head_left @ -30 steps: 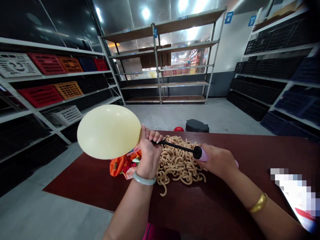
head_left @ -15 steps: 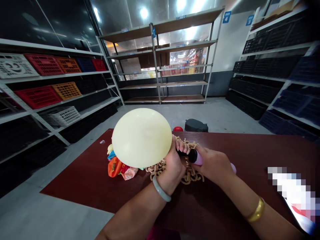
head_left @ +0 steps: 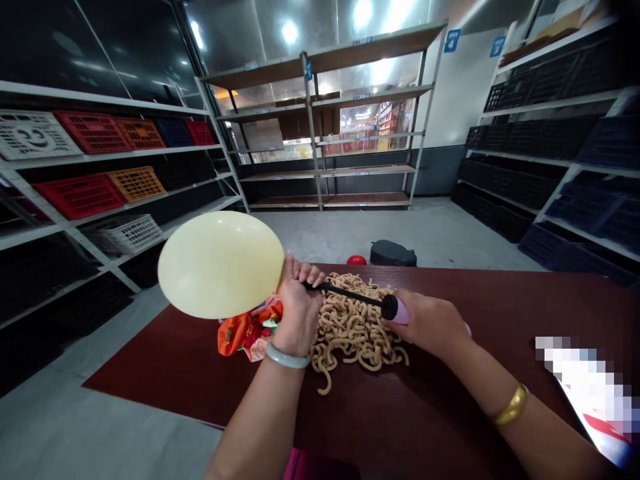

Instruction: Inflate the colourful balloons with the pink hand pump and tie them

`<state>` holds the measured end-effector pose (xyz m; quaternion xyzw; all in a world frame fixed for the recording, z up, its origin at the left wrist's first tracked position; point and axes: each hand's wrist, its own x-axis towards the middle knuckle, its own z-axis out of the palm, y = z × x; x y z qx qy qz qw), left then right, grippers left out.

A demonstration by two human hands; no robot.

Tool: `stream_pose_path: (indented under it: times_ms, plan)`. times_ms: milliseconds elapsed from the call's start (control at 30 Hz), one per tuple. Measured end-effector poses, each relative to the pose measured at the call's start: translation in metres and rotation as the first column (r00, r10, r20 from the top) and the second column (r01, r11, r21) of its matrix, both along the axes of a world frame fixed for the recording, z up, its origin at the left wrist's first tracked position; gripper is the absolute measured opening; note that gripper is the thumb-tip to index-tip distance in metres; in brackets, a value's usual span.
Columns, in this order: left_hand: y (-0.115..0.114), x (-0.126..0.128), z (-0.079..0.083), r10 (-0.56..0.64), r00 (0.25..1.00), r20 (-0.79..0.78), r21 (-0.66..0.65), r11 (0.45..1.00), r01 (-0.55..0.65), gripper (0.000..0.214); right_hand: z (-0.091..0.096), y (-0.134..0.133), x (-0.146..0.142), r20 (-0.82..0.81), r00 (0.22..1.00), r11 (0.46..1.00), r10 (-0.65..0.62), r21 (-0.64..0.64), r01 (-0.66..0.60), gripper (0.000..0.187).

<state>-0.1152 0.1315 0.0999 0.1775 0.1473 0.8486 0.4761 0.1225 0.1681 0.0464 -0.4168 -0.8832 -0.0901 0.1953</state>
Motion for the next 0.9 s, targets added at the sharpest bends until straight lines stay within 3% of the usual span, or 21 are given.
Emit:
stream_pose_path:
  times_ms: [100,200,433,667,900]
  plan:
    - [0.0,-0.009,0.002,0.031,1.0,0.003,0.023,0.999,-0.031,0.052,0.001,0.002,0.004,0.004,1.0,1.0,-0.004,0.004,0.004,0.045]
    - [-0.001,-0.002,0.001,0.031,0.999,0.025,0.014,0.999,-0.031,0.052,0.002,0.002,0.007,0.008,1.0,0.999,-0.028,0.019,0.028,0.047]
    - [0.002,0.045,-0.015,-0.046,0.996,0.077,-0.038,0.998,0.049,0.047,0.005,-0.007,0.002,0.043,0.996,0.997,-0.075,0.032,0.073,0.047]
    - [-0.002,0.093,-0.029,-0.138,0.99,0.028,-0.085,0.986,0.14,0.044,0.009,-0.021,-0.011,0.014,0.999,0.999,-0.04,-0.028,0.041,0.039]
    - [-0.005,0.093,-0.029,-0.161,0.987,-0.014,-0.072,0.985,0.16,0.044,0.005,-0.021,-0.012,-0.009,1.0,0.999,-0.026,-0.048,0.026,0.037]
